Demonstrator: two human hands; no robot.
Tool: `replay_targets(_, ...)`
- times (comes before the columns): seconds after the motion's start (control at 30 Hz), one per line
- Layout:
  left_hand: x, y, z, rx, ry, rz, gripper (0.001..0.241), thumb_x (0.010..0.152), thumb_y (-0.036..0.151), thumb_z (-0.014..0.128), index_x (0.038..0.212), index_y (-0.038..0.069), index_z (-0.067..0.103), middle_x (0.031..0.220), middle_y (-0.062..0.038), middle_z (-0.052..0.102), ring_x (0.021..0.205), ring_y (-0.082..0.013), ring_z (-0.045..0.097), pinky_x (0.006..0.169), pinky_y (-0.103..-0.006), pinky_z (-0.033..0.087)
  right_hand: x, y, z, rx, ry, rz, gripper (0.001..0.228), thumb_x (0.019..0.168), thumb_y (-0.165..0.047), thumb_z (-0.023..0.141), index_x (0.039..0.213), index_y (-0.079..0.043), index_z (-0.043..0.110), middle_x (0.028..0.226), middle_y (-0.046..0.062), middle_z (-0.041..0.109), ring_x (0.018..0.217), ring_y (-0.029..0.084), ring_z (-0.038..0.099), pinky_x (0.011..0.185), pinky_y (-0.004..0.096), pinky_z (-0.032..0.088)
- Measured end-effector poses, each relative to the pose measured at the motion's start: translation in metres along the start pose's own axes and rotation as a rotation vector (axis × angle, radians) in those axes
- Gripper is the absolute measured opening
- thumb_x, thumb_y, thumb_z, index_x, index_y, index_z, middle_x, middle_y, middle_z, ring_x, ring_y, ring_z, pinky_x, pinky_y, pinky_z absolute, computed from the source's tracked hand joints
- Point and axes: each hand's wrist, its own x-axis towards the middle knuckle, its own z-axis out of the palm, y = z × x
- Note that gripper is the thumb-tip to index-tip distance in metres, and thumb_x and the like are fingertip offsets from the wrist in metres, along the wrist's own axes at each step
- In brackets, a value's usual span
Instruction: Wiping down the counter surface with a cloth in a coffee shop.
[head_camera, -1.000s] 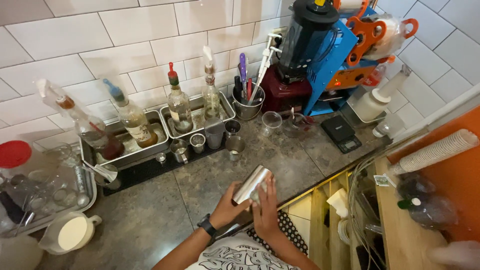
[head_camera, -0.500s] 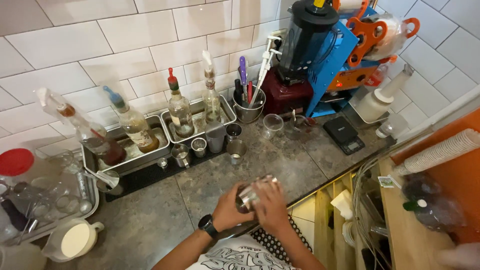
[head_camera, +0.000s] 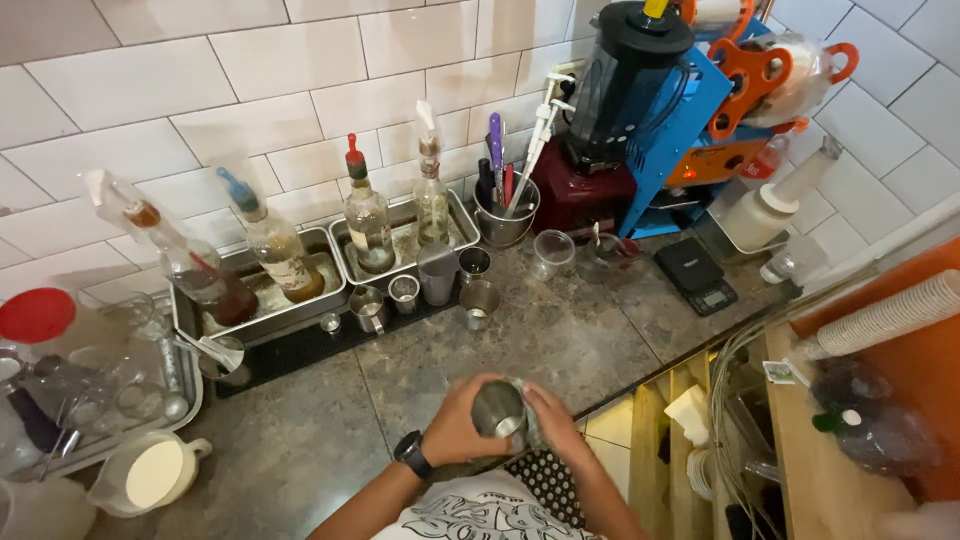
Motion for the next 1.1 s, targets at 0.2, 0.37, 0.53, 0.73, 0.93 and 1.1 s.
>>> replay_targets(0.2,-0.004,-0.001,0.009,-0.301,0.117,-0.032,0.116,0.061,0.048,0.094,0.156,0.019,0.032,0.134,-0.017,0.068,0.116,-0.0355,0.073,0.099,-0.0514,0.058,-0.036,-0.023,0.016,0.066,-0.012,0.344,0.058,0.102,-0.049,0.034,0.137,-0.015,0.066,0.143,0.014,0.065,0.132,0.029,0.061,0.111,0.053,0.048)
replay_targets(0.37,-0.016,-0.013,0.028,-0.409,0.178,-0.057,0.087,0.073,0.031,0.091,0.145,0.011,0.047,0.135,-0.012,0.065,0.121,-0.0305,0.069,0.102,-0.0444,0.055,-0.047,-0.027,0.034,0.398,0.127,-0.074,0.054,0.105,-0.033,0.040,0.140,0.002,0.060,0.141,0.012,0.064,0.128,0.022,0.058,0.108,0.033,0.041)
replay_targets(0.53,-0.013,0.016,0.012,-0.398,0.232,-0.061,0.070,0.070,0.031,0.091,0.129,0.010,0.058,0.120,-0.011,0.073,0.107,-0.0281,0.075,0.094,-0.0407,0.059,-0.053,-0.010,0.053,0.405,0.149,0.125,0.056,0.107,-0.043,0.029,0.133,-0.004,0.060,0.084,0.008,0.058,0.064,0.016,0.052,0.055,0.032,0.046)
replay_targets(0.73,-0.012,-0.003,0.017,-0.542,0.290,-0.315,0.112,0.066,0.056,0.095,0.150,0.001,0.044,0.145,-0.030,0.051,0.139,-0.0504,0.046,0.115,-0.0684,0.036,-0.070,-0.053,0.055,0.309,-0.039,0.375,0.077,0.111,-0.047,0.039,0.163,0.003,0.015,0.169,0.031,0.004,0.156,0.048,0.003,0.126,0.062,0.010)
replay_targets(0.93,-0.002,-0.018,-0.021,-0.426,0.416,-0.382,0.119,0.068,0.051,0.094,0.156,-0.001,0.033,0.150,-0.034,0.043,0.141,-0.0559,0.041,0.116,-0.0723,0.034,-0.058,-0.013,0.037,0.557,-0.270,0.559,0.058,0.108,-0.041,0.037,0.141,0.002,0.059,0.114,0.027,0.073,0.095,0.032,0.073,0.082,0.042,0.063)
replay_targets(1.1,0.024,-0.054,-0.048,-0.268,0.576,-0.152,0.096,0.060,0.028,0.102,0.137,-0.005,0.055,0.130,-0.033,0.061,0.129,-0.0498,0.057,0.112,-0.0597,0.042,-0.070,-0.058,0.033,0.864,-0.074,0.589,0.078,0.098,-0.042,0.063,0.159,0.000,0.038,0.163,0.027,0.036,0.145,0.046,0.041,0.114,0.060,0.041)
